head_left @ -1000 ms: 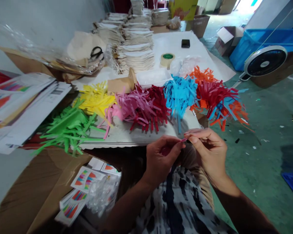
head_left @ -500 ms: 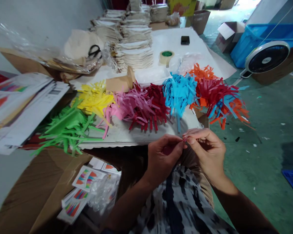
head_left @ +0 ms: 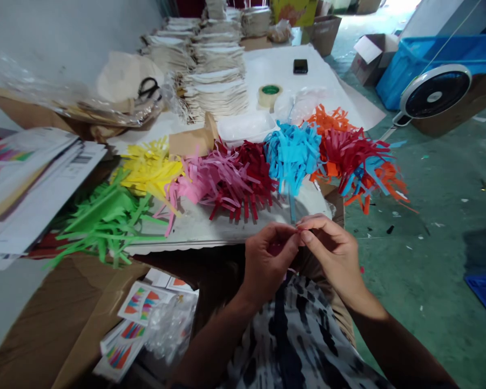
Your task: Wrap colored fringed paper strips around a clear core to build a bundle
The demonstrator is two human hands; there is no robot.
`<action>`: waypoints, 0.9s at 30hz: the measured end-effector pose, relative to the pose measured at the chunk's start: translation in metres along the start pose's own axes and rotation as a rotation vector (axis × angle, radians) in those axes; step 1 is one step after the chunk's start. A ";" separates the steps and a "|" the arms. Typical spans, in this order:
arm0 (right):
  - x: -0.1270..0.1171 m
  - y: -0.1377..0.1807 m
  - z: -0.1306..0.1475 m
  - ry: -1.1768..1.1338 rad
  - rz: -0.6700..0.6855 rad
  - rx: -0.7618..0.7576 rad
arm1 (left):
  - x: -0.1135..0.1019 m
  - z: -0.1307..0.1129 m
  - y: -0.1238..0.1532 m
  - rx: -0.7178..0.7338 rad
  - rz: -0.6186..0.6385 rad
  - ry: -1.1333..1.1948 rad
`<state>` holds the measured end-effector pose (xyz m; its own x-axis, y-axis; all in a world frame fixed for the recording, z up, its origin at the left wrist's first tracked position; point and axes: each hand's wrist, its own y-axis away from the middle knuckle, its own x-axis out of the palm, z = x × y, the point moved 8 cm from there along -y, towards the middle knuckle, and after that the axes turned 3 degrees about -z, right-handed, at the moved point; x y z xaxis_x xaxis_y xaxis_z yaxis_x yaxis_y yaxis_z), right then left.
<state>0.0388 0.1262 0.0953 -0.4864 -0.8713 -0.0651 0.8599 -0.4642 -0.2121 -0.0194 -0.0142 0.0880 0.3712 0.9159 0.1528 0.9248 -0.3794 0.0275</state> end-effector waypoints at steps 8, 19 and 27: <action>-0.001 0.000 -0.019 -0.368 0.087 0.250 | 0.013 0.015 -0.001 -0.150 0.226 0.089; -0.036 -0.005 -0.019 -0.215 -0.157 0.137 | 0.012 0.018 0.008 -0.157 0.236 -0.047; -0.009 -0.010 -0.011 -0.129 0.277 0.171 | 0.017 0.027 0.002 -0.178 0.284 -0.040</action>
<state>0.0331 0.1406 0.0870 -0.2172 -0.9757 0.0285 0.9752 -0.2181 -0.0362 -0.0093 0.0047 0.0636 0.6181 0.7736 0.1398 0.7564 -0.6337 0.1622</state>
